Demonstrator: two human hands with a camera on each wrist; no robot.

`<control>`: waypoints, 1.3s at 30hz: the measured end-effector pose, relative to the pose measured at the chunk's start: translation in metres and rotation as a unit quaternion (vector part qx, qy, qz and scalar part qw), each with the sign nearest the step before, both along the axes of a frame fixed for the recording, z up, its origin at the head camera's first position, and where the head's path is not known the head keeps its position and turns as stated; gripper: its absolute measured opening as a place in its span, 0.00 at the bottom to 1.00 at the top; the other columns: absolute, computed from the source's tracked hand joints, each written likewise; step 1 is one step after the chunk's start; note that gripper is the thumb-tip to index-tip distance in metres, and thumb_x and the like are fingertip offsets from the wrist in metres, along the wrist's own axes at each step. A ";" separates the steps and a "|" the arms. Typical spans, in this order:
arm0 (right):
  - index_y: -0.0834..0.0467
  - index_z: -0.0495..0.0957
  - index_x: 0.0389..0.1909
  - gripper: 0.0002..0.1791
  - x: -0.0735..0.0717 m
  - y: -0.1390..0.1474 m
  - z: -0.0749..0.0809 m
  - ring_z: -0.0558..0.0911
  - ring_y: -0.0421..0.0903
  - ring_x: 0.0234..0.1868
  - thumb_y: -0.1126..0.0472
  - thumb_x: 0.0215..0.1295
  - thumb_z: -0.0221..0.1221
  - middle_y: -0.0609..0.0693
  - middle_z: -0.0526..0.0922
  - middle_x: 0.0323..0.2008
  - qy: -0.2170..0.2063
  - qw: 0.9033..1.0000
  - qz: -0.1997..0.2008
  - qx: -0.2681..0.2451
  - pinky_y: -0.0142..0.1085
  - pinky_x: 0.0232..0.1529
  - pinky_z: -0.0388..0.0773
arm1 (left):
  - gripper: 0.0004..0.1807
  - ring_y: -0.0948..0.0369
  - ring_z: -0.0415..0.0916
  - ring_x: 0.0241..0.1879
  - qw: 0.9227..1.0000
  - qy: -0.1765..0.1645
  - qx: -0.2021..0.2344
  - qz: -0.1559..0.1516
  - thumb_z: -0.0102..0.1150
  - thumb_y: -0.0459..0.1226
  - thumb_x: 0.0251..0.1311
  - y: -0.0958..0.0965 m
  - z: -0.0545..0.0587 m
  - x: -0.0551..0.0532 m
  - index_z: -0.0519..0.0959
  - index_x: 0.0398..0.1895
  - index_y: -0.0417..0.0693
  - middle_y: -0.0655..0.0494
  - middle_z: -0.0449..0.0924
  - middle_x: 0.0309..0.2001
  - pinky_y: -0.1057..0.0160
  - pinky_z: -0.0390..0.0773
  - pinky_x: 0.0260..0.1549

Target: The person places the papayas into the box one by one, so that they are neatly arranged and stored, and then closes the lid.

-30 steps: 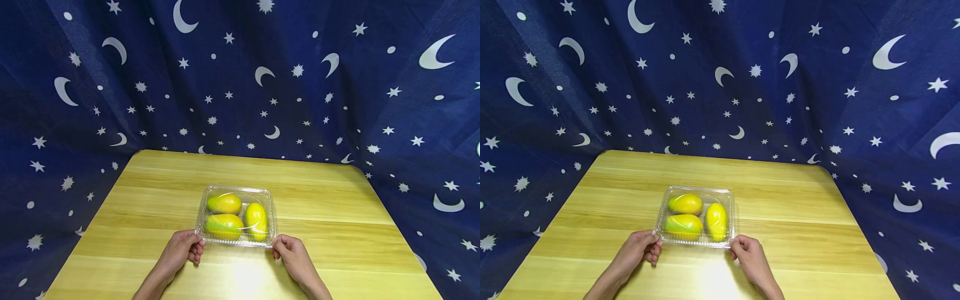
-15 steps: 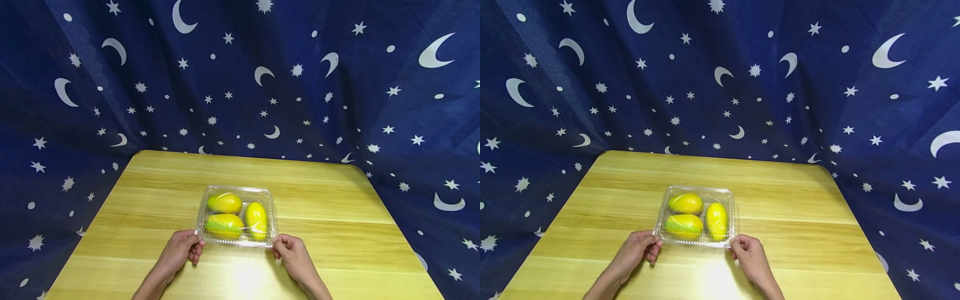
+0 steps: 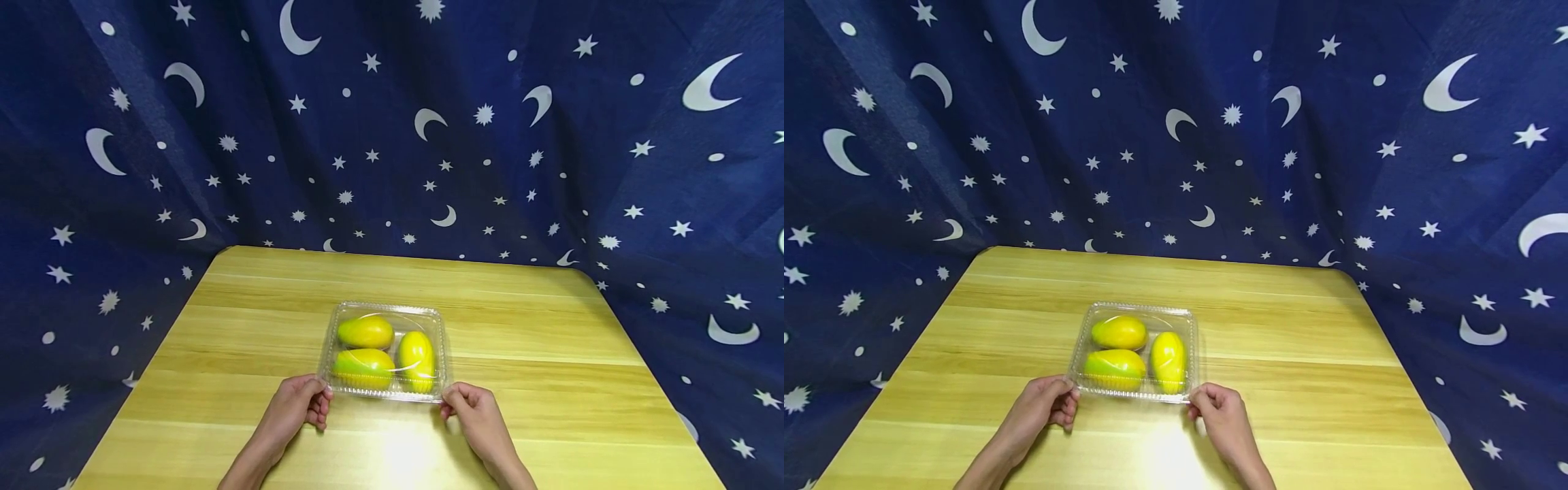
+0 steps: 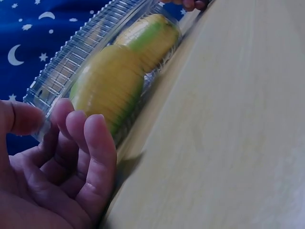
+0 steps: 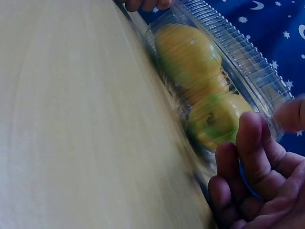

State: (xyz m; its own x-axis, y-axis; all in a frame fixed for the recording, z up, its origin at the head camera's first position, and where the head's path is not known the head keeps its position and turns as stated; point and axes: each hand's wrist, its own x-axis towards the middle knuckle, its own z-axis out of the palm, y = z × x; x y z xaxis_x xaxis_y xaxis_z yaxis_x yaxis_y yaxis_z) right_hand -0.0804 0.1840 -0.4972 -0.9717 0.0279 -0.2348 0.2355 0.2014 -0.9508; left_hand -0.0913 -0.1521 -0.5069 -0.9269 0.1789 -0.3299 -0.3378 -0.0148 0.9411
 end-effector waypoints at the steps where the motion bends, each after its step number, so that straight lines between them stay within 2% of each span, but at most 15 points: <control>1: 0.67 0.84 0.33 0.11 0.000 0.000 0.000 0.86 0.49 0.34 0.65 0.75 0.60 0.56 0.86 0.26 0.001 1.000 0.002 -0.001 0.31 0.50 0.79 | 0.16 0.59 0.78 0.23 1.000 0.000 0.002 -0.001 0.48 0.35 0.79 0.000 0.000 0.000 0.82 0.41 0.29 0.52 0.79 0.28 0.62 0.88 0.27; 7: 0.67 0.82 0.29 0.09 -0.001 -0.001 -0.001 0.83 0.46 0.31 0.68 0.71 0.61 0.53 0.83 0.23 0.023 1.000 0.000 -0.004 0.31 0.43 0.78 | 0.16 0.60 0.79 0.23 1.000 0.008 -0.002 -0.012 0.50 0.35 0.80 -0.002 0.001 0.000 0.82 0.42 0.28 0.53 0.80 0.28 0.64 0.88 0.27; 12: 0.67 0.80 0.26 0.10 -0.001 -0.003 -0.003 0.79 0.45 0.29 0.69 0.68 0.62 0.51 0.81 0.21 0.028 0.999 -0.009 -0.012 0.33 0.40 0.73 | 0.16 0.61 0.78 0.23 1.000 0.009 -0.008 -0.005 0.51 0.34 0.79 -0.001 0.001 0.000 0.83 0.41 0.29 0.54 0.80 0.27 0.66 0.86 0.26; 24: 0.70 0.83 0.29 0.09 0.001 -0.002 0.001 0.85 0.49 0.32 0.69 0.68 0.64 0.53 0.84 0.21 0.004 1.000 -0.011 -0.024 0.33 0.48 0.74 | 0.14 0.64 0.72 0.22 0.999 0.025 -0.036 -0.001 0.53 0.33 0.77 0.001 0.002 0.003 0.83 0.37 0.30 0.55 0.77 0.23 0.69 0.79 0.23; 28: 0.71 0.83 0.29 0.09 0.002 -0.003 0.002 0.85 0.49 0.31 0.69 0.68 0.65 0.53 0.84 0.20 0.002 1.000 -0.012 -0.023 0.33 0.48 0.74 | 0.14 0.64 0.71 0.22 0.999 0.024 -0.038 0.005 0.53 0.32 0.77 0.002 0.003 0.003 0.83 0.37 0.30 0.55 0.76 0.23 0.69 0.78 0.22; 34: 0.68 0.83 0.27 0.10 0.001 -0.003 -0.001 0.83 0.47 0.29 0.68 0.67 0.63 0.52 0.83 0.19 0.005 1.000 -0.026 -0.004 0.33 0.47 0.73 | 0.15 0.62 0.74 0.22 0.999 0.012 -0.031 0.006 0.51 0.33 0.77 0.003 0.002 0.001 0.84 0.38 0.30 0.55 0.78 0.23 0.67 0.82 0.24; 39: 0.66 0.85 0.28 0.11 0.001 -0.001 0.001 0.84 0.47 0.30 0.66 0.70 0.62 0.53 0.84 0.21 0.005 0.999 -0.027 0.018 0.31 0.47 0.74 | 0.17 0.62 0.77 0.23 0.999 0.015 -0.023 -0.016 0.51 0.35 0.79 0.000 0.001 0.000 0.85 0.40 0.29 0.56 0.80 0.25 0.65 0.85 0.26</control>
